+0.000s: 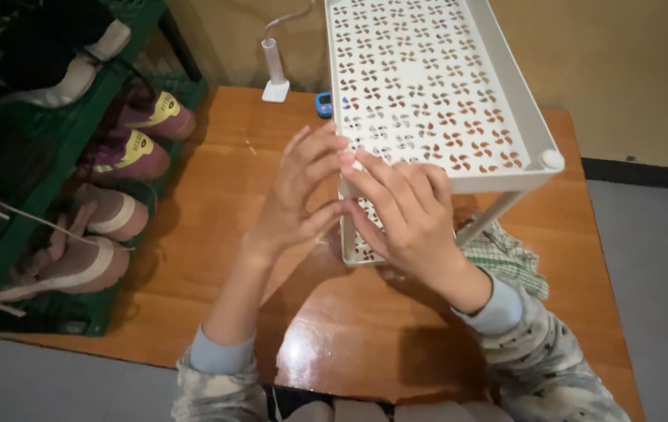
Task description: The person wipes the perforated plastic trays and white tube legs of a shoe rack with a green cloth, then snaps the trays onto the tubes to assemble a two-tier rack. They then carry the assembled rack aside, place shoes on the table, and handle and pair several shoes, moving some toward the rack.
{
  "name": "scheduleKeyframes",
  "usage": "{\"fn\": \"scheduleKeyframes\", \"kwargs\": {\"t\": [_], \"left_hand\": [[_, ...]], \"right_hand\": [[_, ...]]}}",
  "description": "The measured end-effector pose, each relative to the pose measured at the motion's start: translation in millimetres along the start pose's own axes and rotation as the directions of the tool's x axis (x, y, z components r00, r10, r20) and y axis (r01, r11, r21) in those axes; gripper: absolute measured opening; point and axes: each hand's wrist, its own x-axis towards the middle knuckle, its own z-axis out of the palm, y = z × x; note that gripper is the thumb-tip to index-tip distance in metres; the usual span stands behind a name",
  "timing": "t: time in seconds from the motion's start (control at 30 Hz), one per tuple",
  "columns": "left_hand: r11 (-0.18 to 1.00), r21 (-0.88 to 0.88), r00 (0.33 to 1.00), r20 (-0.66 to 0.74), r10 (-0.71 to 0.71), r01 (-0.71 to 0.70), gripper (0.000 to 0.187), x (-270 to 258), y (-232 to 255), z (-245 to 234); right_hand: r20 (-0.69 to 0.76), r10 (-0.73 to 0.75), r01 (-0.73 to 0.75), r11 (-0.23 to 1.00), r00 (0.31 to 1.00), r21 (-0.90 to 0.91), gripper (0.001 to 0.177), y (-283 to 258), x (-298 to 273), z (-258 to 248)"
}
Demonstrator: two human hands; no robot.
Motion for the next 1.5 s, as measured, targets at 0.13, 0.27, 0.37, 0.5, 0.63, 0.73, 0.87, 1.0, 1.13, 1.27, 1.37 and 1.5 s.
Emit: {"fn": "scheduleKeyframes", "kwargs": {"t": [0.13,0.27,0.37,0.5,0.63,0.73,0.87,1.0,1.13,1.27,1.37,1.5], "left_hand": [[1.0,0.022,1.0,-0.016,-0.007,0.007,0.062,-5.7,-1.2,4.6],[1.0,-0.026,1.0,0.014,0.011,-0.01,0.06,4.0,-3.8,-0.7],[0.999,-0.046,0.995,0.091,0.028,-0.024,0.05,14.4,-8.2,-12.5],[0.988,0.033,0.987,0.049,0.151,-0.153,0.043,37.3,-6.6,-0.4],[0.969,0.019,0.969,0.014,0.246,-0.246,0.048,60.6,7.8,41.5],[0.966,0.01,0.966,0.006,0.257,-0.257,0.051,73.5,18.0,68.0],[0.974,0.038,0.974,0.015,0.224,-0.224,0.053,75.2,21.8,75.5],[0.98,-0.026,0.98,0.032,0.198,-0.197,0.049,73.5,19.8,75.7],[0.984,-0.079,0.979,0.113,0.171,-0.163,0.048,72.9,17.9,75.6],[0.991,-0.035,0.988,0.085,0.132,-0.129,0.048,56.9,17.2,82.8],[0.984,0.105,0.989,0.064,0.135,-0.141,0.055,37.9,8.2,94.1],[0.969,0.246,0.992,-0.122,0.018,0.013,0.086,-14.8,-37.7,119.9]], "right_hand": [[-0.058,0.01,-0.01,1.0,0.998,0.0,0.05,1.8,-3.1,5.5],[-0.052,0.023,-0.021,0.999,0.998,0.024,0.048,6.0,-5.7,10.0],[-0.009,-0.007,0.008,1.0,1.0,0.03,0.05,16.6,-13.9,10.7],[0.105,-0.035,0.02,0.99,0.994,0.137,0.053,55.7,-33.9,2.0],[0.017,-0.129,0.116,0.937,0.992,0.329,0.057,124.9,-53.6,0.6],[-0.039,-0.096,0.104,0.92,0.995,0.378,0.05,157.9,-72.1,-3.2],[-0.101,-0.08,0.119,0.87,0.992,0.479,0.052,166.7,-79.8,5.5],[-0.064,-0.043,0.069,0.873,0.997,0.482,0.048,152.5,-83.7,6.3],[-0.072,-0.034,0.062,0.896,0.997,0.439,0.056,143.2,-84.5,8.7],[-0.085,-0.003,0.037,0.916,0.996,0.398,0.071,140.6,-99.1,18.9],[-0.165,-0.007,0.06,0.947,0.986,0.315,0.089,134.2,-110.8,37.0],[-0.107,0.257,-0.217,0.931,0.96,0.292,0.094,81.6,-159.5,72.6]]}}
